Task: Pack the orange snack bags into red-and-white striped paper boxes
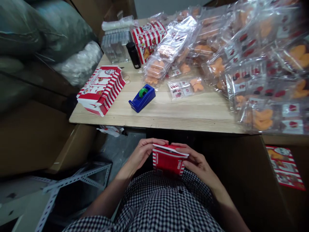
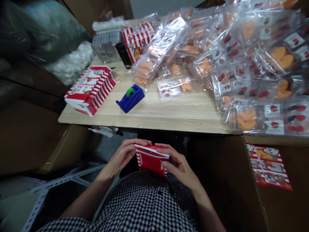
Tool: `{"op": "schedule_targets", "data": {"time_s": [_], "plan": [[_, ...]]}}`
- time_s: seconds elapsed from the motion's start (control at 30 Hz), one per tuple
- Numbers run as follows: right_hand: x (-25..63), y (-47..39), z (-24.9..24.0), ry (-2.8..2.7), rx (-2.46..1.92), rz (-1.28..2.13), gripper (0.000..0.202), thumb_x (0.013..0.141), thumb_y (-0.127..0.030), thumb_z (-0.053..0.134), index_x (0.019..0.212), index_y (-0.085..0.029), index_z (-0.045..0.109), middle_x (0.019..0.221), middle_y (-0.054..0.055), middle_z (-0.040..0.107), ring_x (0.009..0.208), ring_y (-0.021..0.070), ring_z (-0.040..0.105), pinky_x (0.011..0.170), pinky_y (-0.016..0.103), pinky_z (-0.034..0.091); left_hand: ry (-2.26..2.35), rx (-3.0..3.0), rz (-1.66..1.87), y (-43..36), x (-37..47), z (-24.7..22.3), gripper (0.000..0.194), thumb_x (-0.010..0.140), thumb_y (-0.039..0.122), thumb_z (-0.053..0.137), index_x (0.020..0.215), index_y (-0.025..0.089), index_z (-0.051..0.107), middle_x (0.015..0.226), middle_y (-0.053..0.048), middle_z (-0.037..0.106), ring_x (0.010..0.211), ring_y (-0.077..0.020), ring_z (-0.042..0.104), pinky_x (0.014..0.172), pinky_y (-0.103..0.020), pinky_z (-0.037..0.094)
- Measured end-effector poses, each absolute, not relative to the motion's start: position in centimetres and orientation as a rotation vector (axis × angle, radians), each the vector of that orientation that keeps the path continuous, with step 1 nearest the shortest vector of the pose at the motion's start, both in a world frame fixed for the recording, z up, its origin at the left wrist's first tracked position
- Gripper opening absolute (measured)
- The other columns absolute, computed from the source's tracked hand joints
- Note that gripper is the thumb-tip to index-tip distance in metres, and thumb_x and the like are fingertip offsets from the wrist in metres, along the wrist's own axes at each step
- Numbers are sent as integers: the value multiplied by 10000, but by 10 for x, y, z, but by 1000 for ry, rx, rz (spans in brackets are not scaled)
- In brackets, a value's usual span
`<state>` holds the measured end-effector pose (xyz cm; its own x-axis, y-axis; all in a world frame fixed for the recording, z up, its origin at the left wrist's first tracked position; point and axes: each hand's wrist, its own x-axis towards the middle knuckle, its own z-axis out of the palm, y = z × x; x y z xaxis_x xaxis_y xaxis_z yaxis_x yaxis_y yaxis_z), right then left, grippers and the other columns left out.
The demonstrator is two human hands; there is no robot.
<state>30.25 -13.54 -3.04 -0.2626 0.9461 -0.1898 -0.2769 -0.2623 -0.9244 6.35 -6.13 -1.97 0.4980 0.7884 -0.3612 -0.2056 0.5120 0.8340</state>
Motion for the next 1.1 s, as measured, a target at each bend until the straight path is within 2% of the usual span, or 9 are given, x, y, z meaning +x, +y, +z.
{"op": "schedule_targets", "data": {"time_s": [0.13, 0.2, 0.43, 0.6, 0.7, 0.8, 0.87, 0.97, 1.1], "plan": [[303, -134, -48, -1037, -1116, 1508, 236, 965, -327, 634, 1177, -334, 739, 1380, 55, 635, 1269, 258, 595, 1070, 432, 481, 740, 1060, 539, -54, 54, -22, 388, 874, 240, 684, 1260, 203, 703, 1386, -125, 637, 1266, -280, 607, 1073, -377, 453], [306, -122, -47, -1058, -1107, 1465, 230, 969, -322, 630, 1169, -328, 744, 1379, 53, 640, 1273, 257, 592, 1052, 422, 497, 770, 1142, 530, -45, 55, -21, 421, 876, 252, 705, 1296, 228, 679, 1403, -115, 626, 1259, -269, 614, 1062, -366, 465], [318, -91, -24, -1021, -1129, 1458, 239, 944, -345, 669, 1168, -326, 748, 1319, 39, 689, 1208, 255, 640, 1041, 416, 497, 798, 1201, 733, -23, 73, -18, 311, 880, 294, 712, 1179, 217, 747, 1370, -116, 650, 1301, -288, 581, 1079, -388, 448], [322, -105, -32, -1145, -1175, 1556, 274, 946, -412, 653, 1184, -311, 743, 1357, 64, 660, 1271, 272, 593, 1072, 459, 464, 797, 1257, 571, -35, 64, -27, 314, 931, 355, 634, 1183, 204, 746, 1383, -123, 640, 1294, -289, 587, 1086, -401, 438], [324, -103, -23, -1265, -1186, 1498, 255, 982, -425, 591, 1069, -285, 786, 1355, 70, 652, 1276, 274, 585, 1078, 471, 445, 776, 1343, 526, -32, 61, -19, 302, 958, 363, 588, 1137, 197, 766, 1388, -129, 634, 1269, -288, 604, 1047, -398, 465], [326, -93, -9, -1298, -1161, 1570, 180, 938, -382, 670, 933, -250, 792, 1271, 67, 696, 1147, 256, 659, 979, 422, 507, 753, 1354, 447, -24, 63, -4, 241, 889, 328, 695, 1065, 191, 784, 1278, -126, 705, 1141, -272, 678, 964, -379, 518], [327, -88, -3, -1308, -1131, 1657, 154, 907, -359, 713, 983, -244, 779, 1241, 64, 713, 1089, 240, 683, 924, 387, 531, 740, 1389, 372, -18, 66, 5, 266, 857, 312, 734, 1093, 198, 773, 1198, -114, 743, 1076, -250, 701, 947, -371, 526], [327, -83, -3, -1334, -1138, 1679, 243, 908, -365, 708, 1117, -251, 757, 1161, 57, 752, 1034, 224, 701, 906, 370, 539, 751, 1463, 319, -12, 69, 9, 343, 873, 316, 715, 1204, 228, 729, 1184, -97, 751, 1060, -234, 700, 935, -365, 527], [327, -79, -7, -1320, -1210, 1665, 271, 926, -390, 674, 1151, -264, 755, 1082, 44, 784, 980, 223, 721, 884, 378, 554, 787, 1498, 309, -7, 73, 3, 304, 902, 360, 675, 1166, 230, 751, 1100, -85, 778, 958, -217, 710, 828, -320, 532]]}}
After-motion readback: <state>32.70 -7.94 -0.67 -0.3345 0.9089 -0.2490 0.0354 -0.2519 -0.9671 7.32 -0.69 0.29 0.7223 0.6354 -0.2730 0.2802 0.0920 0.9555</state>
